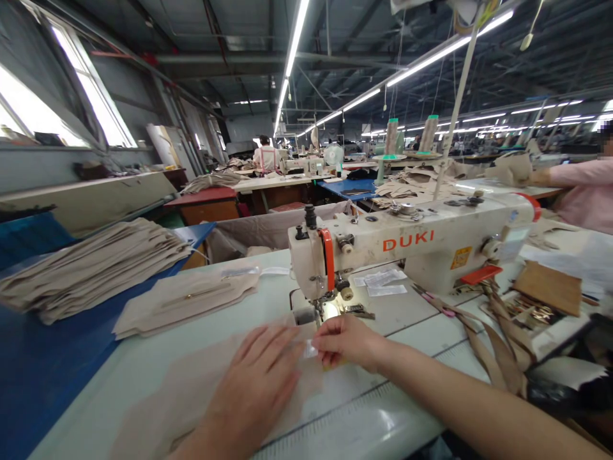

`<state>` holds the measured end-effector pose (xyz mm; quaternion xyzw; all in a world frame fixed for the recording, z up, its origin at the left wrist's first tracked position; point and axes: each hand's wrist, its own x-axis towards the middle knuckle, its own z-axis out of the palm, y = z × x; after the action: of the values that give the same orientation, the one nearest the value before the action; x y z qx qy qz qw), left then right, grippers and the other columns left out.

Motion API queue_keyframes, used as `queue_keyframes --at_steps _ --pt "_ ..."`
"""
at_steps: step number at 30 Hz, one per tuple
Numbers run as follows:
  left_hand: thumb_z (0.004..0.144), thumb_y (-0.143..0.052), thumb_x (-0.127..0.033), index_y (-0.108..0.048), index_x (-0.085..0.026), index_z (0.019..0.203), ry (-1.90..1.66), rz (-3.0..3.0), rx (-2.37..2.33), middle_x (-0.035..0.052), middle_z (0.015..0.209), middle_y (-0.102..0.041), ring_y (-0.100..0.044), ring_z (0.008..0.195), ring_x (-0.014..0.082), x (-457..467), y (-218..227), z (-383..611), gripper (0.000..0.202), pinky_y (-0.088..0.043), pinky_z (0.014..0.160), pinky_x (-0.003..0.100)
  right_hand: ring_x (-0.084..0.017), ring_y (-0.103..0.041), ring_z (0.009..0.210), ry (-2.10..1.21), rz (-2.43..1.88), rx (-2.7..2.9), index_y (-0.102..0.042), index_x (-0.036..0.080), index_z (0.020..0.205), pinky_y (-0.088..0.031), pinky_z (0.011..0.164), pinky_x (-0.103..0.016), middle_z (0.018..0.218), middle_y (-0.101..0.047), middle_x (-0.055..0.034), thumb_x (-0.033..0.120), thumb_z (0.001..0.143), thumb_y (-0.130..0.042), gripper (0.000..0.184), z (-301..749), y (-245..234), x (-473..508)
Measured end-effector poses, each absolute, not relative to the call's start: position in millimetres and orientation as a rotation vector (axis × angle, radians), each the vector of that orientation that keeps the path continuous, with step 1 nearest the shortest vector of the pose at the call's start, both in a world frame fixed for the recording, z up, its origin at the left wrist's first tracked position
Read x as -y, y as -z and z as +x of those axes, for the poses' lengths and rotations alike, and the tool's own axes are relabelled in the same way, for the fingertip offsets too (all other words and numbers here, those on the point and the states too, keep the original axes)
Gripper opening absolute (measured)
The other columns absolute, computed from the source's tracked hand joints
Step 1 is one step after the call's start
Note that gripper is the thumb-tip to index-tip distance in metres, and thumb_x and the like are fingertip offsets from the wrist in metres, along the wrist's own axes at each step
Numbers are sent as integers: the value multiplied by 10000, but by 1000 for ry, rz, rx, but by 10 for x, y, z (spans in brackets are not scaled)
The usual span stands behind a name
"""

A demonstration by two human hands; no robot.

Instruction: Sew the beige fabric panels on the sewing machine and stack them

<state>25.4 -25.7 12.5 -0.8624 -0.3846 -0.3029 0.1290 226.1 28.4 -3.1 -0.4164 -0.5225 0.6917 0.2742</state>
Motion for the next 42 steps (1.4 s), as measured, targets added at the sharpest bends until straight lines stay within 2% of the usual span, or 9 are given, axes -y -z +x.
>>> queue_keyframes --at_steps 3,6,12,17,20,22,27,33,42 --pt "941 -412 -129 -670 -227 1001 844 -2442 861 16 977 -720 -604 1036 179 230 -21 345 283 -271 1117 409 -79 -556 519 -1939 -1078 1420 -598 151 675 -483 585 -229 619 -628 19 460 647 -799 370 2267 -14 -278" --pt "948 -370 -101 -663 -200 961 822 -2471 817 23 896 -701 -605 956 169 169 37 392 310 -340 1073 393 -78 -552 521 -1908 -1073 1531 -596 153 673 -477 585 -223 616 -624 16 459 727 -744 344 2256 -19 -290" --pt "918 -376 -83 -656 -175 924 727 -2524 888 62 920 -687 -614 917 190 58 87 370 295 -499 916 371 -134 -583 669 -1075 -1195 1927 -629 169 696 -461 681 -255 687 -641 -15 259 903 -547 240 2339 -6 -250" --pt "909 -363 -56 -645 -174 864 735 -2544 971 40 844 -686 -633 808 168 18 165 405 308 -549 777 304 -207 -579 1033 -447 -891 2378 -673 168 1048 -431 941 -323 1050 -683 -89 208 938 -493 215 2553 21 99" --pt "917 -346 -57 -646 -178 860 708 -2570 976 31 848 -694 -637 809 166 15 191 406 328 -549 777 297 -245 -428 1309 -390 -757 2604 -531 111 1329 -302 1115 -352 1373 -535 -140 378 943 -527 469 2629 60 323" --pt "920 -347 -64 -651 -179 879 712 -2580 971 37 874 -699 -636 836 169 18 197 392 327 -545 789 298 -256 -341 1382 -391 -755 2697 -421 84 1423 -258 1148 -351 1474 -406 -161 491 929 -522 648 2642 87 406" --pt "940 -367 -104 -654 -177 913 805 -2601 990 47 903 -702 -638 857 170 16 218 354 297 -539 788 292 -263 -380 1363 -218 -748 2741 -430 69 1416 -287 1138 -343 1453 -416 -166 611 933 -417 726 2608 238 411" --pt "964 -372 -155 -666 -177 911 830 -2598 1001 39 890 -713 -650 847 162 19 195 356 300 -531 790 268 -226 -471 1293 214 -681 2599 -479 102 1362 -386 1059 -324 1382 -532 -90 286 1014 -355 413 2548 568 409" --pt "1009 -335 -269 -670 -199 921 765 -2546 962 4 895 -734 -674 844 133 22 104 350 354 -524 785 225 -185 -528 1222 688 -756 2282 -617 135 1183 -383 1068 -292 1259 -640 -39 228 1002 -389 306 2492 640 456"
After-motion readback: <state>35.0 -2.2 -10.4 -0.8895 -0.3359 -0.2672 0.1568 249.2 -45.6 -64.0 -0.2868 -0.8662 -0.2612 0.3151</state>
